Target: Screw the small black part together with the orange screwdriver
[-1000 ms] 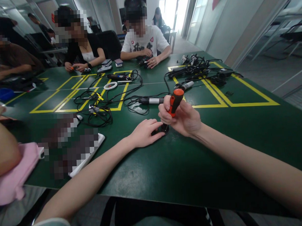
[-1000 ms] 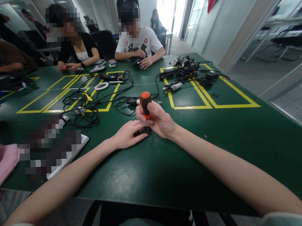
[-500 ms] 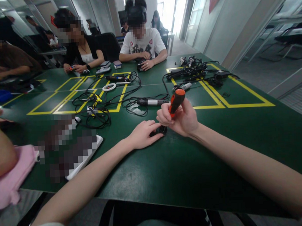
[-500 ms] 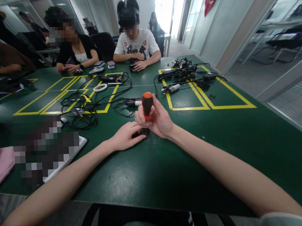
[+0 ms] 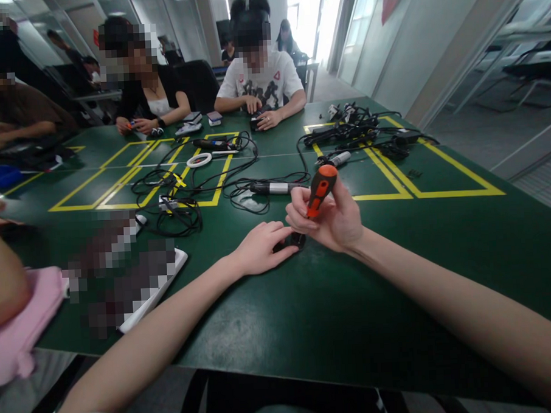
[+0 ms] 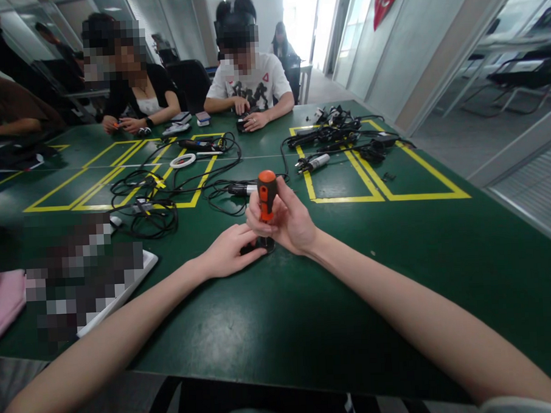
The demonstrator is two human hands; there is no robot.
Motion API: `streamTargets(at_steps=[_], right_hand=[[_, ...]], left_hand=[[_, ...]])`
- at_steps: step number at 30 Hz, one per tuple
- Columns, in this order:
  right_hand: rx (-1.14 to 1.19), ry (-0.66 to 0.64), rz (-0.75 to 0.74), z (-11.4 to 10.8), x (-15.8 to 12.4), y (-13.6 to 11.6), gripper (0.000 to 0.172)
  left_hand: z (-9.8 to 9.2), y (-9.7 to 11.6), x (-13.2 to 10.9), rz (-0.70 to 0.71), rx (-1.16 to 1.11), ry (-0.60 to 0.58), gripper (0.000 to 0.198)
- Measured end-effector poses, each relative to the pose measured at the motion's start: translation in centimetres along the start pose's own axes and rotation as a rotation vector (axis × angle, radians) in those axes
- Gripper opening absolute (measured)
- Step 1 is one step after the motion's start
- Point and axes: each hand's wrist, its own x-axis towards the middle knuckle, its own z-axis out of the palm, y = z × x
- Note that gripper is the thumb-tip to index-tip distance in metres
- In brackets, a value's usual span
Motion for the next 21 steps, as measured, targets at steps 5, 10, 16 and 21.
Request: streamTargets(at_steps=[5, 10, 16, 21], right_hand=[[-0.036, 0.016, -0.033, 0.17, 0.04, 0.3, 0.07], [-0.042, -0.02, -0.026, 0.16, 0.07, 0.32, 0.072], [-0.076, -0.016, -0.01, 0.11, 0.09, 0.14, 0.079], [-0.112, -0.025, -0.044, -0.14, 0.04, 0.56, 0.073]], left_hand=[[-0.04, -0.02, -0.08, -0.001, -0.001, 0.002, 0.028], [-0.13, 0.07, -0.05, -0.006, 0.022, -0.007, 0.028], [-0.11, 0.05, -0.05, -0.007, 0.021, -0.004, 0.029], [-0.05, -0.01, -0.06, -0.01, 0.009, 0.006, 0.028]])
